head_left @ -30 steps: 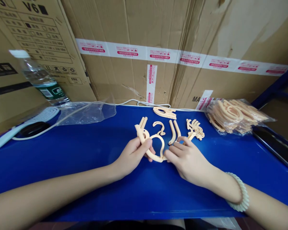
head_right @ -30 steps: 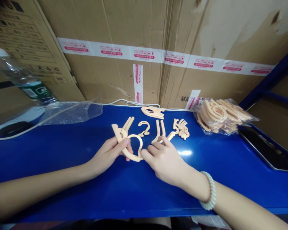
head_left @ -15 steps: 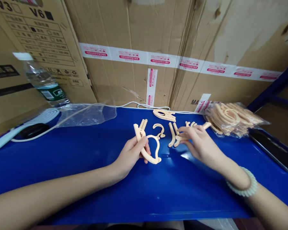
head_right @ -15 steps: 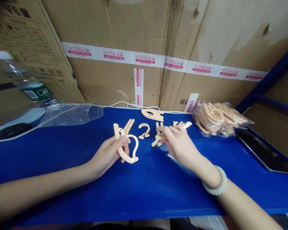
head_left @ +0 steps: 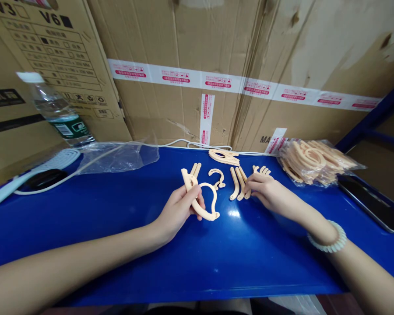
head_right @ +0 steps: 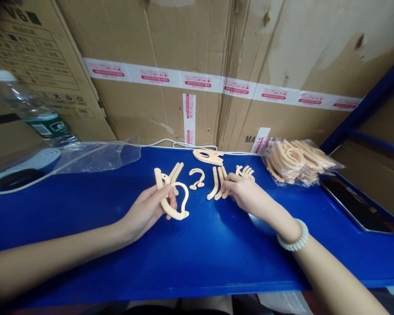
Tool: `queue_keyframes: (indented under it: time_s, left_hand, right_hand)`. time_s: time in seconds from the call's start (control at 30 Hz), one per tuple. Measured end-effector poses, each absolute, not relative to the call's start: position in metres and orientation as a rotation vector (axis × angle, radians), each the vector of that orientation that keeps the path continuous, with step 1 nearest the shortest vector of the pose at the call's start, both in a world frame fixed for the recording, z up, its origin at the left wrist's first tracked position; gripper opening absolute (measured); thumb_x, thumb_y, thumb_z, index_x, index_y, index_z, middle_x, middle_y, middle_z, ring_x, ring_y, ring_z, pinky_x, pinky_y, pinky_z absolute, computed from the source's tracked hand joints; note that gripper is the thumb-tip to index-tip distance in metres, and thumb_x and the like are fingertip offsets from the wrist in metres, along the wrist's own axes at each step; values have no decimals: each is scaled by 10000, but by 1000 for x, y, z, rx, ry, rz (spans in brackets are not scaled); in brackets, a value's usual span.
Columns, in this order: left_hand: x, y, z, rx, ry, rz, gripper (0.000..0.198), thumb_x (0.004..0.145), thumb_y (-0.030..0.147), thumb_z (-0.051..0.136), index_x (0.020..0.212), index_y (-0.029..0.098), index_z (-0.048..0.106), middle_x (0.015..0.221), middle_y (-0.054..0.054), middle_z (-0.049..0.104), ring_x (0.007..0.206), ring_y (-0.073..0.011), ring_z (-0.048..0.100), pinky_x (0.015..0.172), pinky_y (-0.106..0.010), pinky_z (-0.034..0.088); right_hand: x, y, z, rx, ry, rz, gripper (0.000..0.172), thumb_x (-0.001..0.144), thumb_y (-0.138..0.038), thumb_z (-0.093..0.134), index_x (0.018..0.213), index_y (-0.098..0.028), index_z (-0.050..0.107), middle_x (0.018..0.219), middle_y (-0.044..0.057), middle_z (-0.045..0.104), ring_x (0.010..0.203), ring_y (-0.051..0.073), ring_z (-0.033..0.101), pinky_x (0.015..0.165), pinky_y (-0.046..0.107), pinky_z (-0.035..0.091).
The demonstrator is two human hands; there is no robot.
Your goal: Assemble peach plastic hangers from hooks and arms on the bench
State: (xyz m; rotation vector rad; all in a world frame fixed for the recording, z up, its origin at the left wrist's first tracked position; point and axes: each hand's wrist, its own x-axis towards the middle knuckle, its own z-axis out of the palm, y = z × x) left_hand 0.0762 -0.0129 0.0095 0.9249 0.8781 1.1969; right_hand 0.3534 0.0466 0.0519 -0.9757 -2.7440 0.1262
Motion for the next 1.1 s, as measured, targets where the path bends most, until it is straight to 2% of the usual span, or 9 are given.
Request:
queue_keyframes:
  time_s: [0.2, 0.33, 0.4, 0.5, 0.57, 0.67, 0.83, 0.97, 1.1]
  left_hand:
    - [75, -13, 14, 932, 850, 1144, 338, 835, 437, 696, 730, 150, 552, 667, -15, 594, 596, -129, 553, 519, -241, 485]
    - [73, -14, 12, 1012, 790, 1079, 188, 782, 284, 698, 797, 150, 567, 759, -21, 625, 688, -142, 589, 644, -267, 512]
    - [73, -15, 10, 1081, 806, 1083, 174, 795, 269, 691, 859, 151, 580, 802, -18, 628, 725, -139, 594, 718, -278, 510]
    - [74, -18, 6, 1240, 842, 1086, 239, 863, 338, 675, 994, 158, 587, 869, -28, 632, 761, -152, 596, 759, -302, 509]
    - [73, -19, 6, 1359, 850, 1071, 247, 910, 378, 634, 1026, 167, 582, 885, -38, 637, 769, -165, 592, 743, -308, 505]
    - [71, -20, 10, 1516, 895, 1088, 225, 966, 394, 554, 954, 173, 597, 859, -36, 624, 751, -163, 565, 710, -290, 476]
    - [67, -19, 18, 1707, 1004, 1217, 215, 992, 336, 507, 906, 184, 634, 863, -30, 587, 753, -160, 530, 682, -267, 424]
    - [66, -18, 17, 1869, 998, 1143, 257, 1021, 339, 484, 1066, 200, 696, 923, -45, 620, 844, -189, 570, 766, -288, 439]
    - [66, -20, 16, 1905, 1018, 1148, 302, 1033, 328, 478, 1240, 216, 667, 1014, -59, 650, 928, -202, 594, 832, -297, 443]
  right_hand:
    - [347, 39, 57, -1010, -2778, 109, 327, 920, 9, 404, 990, -163, 673, 962, 94, 694, 839, 205, 676, 735, 312, 541]
    - [335, 26, 57, -949, -2681, 16, 351, 943, -43, 425, 1188, -180, 636, 1147, 128, 673, 1031, 264, 667, 850, 403, 573]
    - [327, 18, 54, -835, -2613, 34, 423, 950, -67, 455, 1336, -200, 570, 1309, 147, 606, 1210, 280, 599, 986, 445, 543]
    - [316, 5, 51, -701, -2615, 86, 503, 949, -69, 471, 1427, -217, 513, 1483, 161, 461, 1390, 279, 459, 1099, 449, 479]
    - [312, -1, 50, -669, -2644, 108, 519, 944, -61, 466, 1438, -215, 508, 1532, 164, 406, 1447, 284, 391, 1132, 464, 449]
    - [311, -5, 53, -683, -2614, 215, 522, 953, -75, 479, 1453, -225, 495, 1572, 154, 376, 1488, 280, 339, 1176, 481, 401]
    - [313, -7, 58, -723, -2458, 681, 525, 996, -166, 545, 1496, -297, 454, 1618, 103, 365, 1524, 265, 285, 1223, 508, 324]
    - [314, -7, 54, -699, -2279, 1072, 540, 1008, -257, 592, 1519, -333, 435, 1601, 88, 411, 1480, 263, 379, 1186, 503, 391]
    - [312, -4, 53, -667, -2060, 1216, 413, 988, -289, 637, 1397, -305, 579, 1509, 87, 519, 1388, 253, 504, 1177, 478, 409]
